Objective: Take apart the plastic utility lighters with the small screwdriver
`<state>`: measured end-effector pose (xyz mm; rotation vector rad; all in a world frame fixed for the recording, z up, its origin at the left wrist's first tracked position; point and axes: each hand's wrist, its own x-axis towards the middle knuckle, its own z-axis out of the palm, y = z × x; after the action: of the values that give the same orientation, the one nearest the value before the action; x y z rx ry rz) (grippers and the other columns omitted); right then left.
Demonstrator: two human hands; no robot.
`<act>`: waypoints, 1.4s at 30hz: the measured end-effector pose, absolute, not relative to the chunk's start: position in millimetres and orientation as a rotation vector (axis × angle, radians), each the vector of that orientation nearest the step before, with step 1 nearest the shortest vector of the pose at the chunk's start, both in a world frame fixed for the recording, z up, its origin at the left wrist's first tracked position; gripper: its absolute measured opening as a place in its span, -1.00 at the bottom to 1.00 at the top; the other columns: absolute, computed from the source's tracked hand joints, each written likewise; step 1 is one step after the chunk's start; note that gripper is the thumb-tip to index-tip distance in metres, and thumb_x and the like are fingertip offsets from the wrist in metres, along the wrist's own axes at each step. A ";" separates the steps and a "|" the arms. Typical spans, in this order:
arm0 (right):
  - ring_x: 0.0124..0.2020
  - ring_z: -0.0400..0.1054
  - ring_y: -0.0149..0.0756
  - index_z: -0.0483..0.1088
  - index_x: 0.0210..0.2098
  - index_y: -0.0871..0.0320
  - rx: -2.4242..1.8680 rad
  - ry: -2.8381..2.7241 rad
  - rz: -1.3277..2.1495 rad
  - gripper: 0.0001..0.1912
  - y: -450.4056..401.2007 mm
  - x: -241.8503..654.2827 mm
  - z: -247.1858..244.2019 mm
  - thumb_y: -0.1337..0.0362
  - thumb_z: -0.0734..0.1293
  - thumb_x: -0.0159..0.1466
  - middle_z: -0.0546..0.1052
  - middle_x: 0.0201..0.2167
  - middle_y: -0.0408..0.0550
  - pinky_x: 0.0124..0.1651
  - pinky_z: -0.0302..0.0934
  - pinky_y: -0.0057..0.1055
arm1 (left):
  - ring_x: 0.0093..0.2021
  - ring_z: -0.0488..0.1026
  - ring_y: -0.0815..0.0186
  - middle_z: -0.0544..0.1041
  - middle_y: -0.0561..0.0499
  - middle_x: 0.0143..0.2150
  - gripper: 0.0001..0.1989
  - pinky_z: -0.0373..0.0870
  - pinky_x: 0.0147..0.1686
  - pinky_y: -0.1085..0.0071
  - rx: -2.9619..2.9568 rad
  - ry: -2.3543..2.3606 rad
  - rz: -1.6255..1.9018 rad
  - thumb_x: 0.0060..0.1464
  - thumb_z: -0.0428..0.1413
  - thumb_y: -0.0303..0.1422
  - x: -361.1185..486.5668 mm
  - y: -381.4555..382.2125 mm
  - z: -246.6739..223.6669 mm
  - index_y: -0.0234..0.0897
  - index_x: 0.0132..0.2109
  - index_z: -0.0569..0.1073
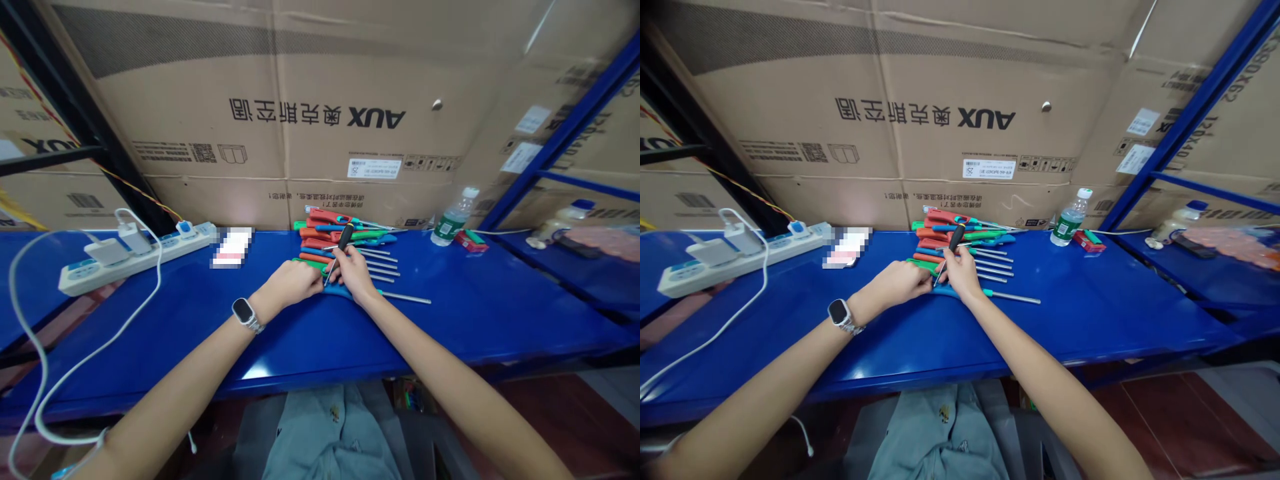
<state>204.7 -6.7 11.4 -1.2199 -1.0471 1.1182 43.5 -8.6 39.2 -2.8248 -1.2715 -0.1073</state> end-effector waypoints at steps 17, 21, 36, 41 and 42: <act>-0.76 0.32 -0.48 0.27 -0.31 0.11 -1.179 -1.087 1.215 -0.80 -2.3 215.1 9.9 0.17 0.36 0.34 0.51 -0.63 -0.26 -0.75 0.07 -0.63 | -0.31 0.58 0.26 0.66 -0.05 -0.31 -0.72 0.25 -0.37 0.46 -2.855 -1.301 -0.265 0.37 0.02 -0.29 20.1 9.1 24.3 -0.22 -0.19 0.62; -0.77 0.30 -0.49 0.26 -0.31 0.12 -1.173 -1.084 1.214 -0.83 -1.4 215.3 11.3 0.22 0.32 0.36 0.50 -0.65 -0.27 -0.75 0.07 -0.63 | -0.37 0.57 0.24 0.64 -0.03 -0.39 -0.68 0.23 -0.40 0.45 -2.858 -1.354 -0.249 0.39 -0.01 -0.26 20.4 5.1 30.1 -0.22 -0.17 0.62; -0.80 0.25 -0.49 0.21 -0.34 0.08 -1.124 -1.019 1.178 -0.71 -1.4 213.9 12.0 0.08 0.37 0.28 0.44 -0.68 -0.32 -0.77 0.02 -0.61 | 0.11 0.42 0.02 0.52 -0.14 0.14 -0.67 0.30 0.08 0.07 -2.921 -1.050 -0.736 0.30 0.10 -0.13 35.1 -18.2 20.3 -0.22 0.07 0.50; -0.86 0.01 -0.52 0.14 -0.35 0.04 -1.038 -0.908 1.063 -0.66 -2.2 217.4 18.6 0.00 0.34 0.27 0.29 -0.80 -0.42 -0.80 -0.14 -0.59 | 0.08 0.41 -0.05 0.52 -0.22 0.04 -0.56 0.32 0.08 0.02 -2.901 -0.980 -0.513 0.29 0.14 -0.07 59.2 -26.1 7.5 -0.34 0.10 0.48; -0.86 -0.01 -0.52 0.14 -0.35 0.04 -1.019 -0.907 1.057 -0.65 -3.5 219.2 19.7 -0.01 0.35 0.26 0.25 -0.81 -0.44 -0.80 -0.16 -0.59 | 0.06 0.42 -0.04 0.53 -0.21 0.01 -0.57 0.34 0.06 0.04 -2.902 -0.966 -0.473 0.31 0.12 -0.09 61.6 -24.6 5.5 -0.34 0.10 0.49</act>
<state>219.2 -3.5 19.7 -1.0191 -0.9072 1.0571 61.6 -24.6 5.5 -2.9019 -0.9655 -0.4728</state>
